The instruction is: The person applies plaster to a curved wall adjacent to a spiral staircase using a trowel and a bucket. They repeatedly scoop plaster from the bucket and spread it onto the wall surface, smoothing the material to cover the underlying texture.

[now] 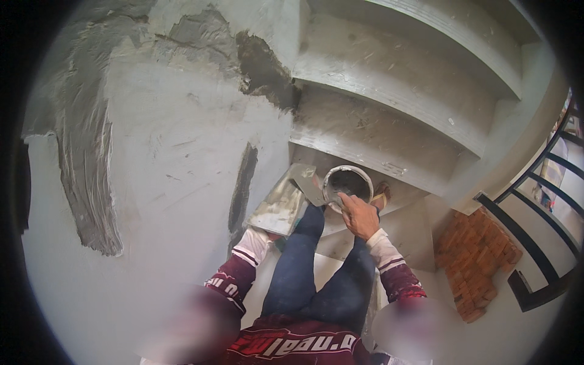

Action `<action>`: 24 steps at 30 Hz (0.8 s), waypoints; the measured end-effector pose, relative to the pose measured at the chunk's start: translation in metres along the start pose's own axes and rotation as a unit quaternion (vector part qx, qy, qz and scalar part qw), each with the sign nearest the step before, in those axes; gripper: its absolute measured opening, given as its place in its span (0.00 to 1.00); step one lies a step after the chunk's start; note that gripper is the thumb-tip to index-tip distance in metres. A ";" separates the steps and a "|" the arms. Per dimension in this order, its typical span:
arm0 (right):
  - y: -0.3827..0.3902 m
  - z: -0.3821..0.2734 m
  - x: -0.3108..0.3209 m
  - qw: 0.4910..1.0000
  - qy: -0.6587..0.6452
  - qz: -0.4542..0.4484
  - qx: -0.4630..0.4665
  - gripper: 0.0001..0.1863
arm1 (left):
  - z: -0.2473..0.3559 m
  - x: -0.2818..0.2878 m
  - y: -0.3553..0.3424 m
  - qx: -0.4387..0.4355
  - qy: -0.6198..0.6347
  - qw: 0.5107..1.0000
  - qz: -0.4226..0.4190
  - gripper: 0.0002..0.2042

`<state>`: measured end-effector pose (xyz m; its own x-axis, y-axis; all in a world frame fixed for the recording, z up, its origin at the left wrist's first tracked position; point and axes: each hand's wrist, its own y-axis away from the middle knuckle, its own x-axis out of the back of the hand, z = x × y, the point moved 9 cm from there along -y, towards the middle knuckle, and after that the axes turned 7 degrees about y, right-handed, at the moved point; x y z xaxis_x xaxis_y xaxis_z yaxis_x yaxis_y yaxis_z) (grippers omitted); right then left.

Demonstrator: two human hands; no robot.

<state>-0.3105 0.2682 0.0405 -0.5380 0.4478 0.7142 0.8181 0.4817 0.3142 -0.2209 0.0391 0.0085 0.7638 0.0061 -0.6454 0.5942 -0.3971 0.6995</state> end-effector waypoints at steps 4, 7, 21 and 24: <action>0.027 0.034 0.017 0.998 0.048 -0.031 0.010 0.29 | 0.012 0.007 0.005 -0.062 -0.052 0.992 0.101 0.25; 0.041 0.050 0.031 1.000 0.008 -0.004 0.000 0.28 | 0.020 0.014 0.005 -0.084 -0.157 0.976 0.128 0.27; 0.088 0.046 -0.066 0.777 -0.526 -0.221 -0.266 0.14 | -0.044 -0.040 -0.012 0.116 -0.216 0.968 0.053 0.27; 0.105 0.069 -0.039 0.834 -0.421 -0.184 -0.304 0.13 | -0.018 -0.042 -0.009 -0.030 -0.445 0.890 0.099 0.26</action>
<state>-0.2173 0.3531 0.0026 -0.5173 0.8483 -0.1133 0.3800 0.3463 0.8577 -0.2543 0.0592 0.0349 0.3698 -0.7981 -0.4757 0.5025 -0.2588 0.8249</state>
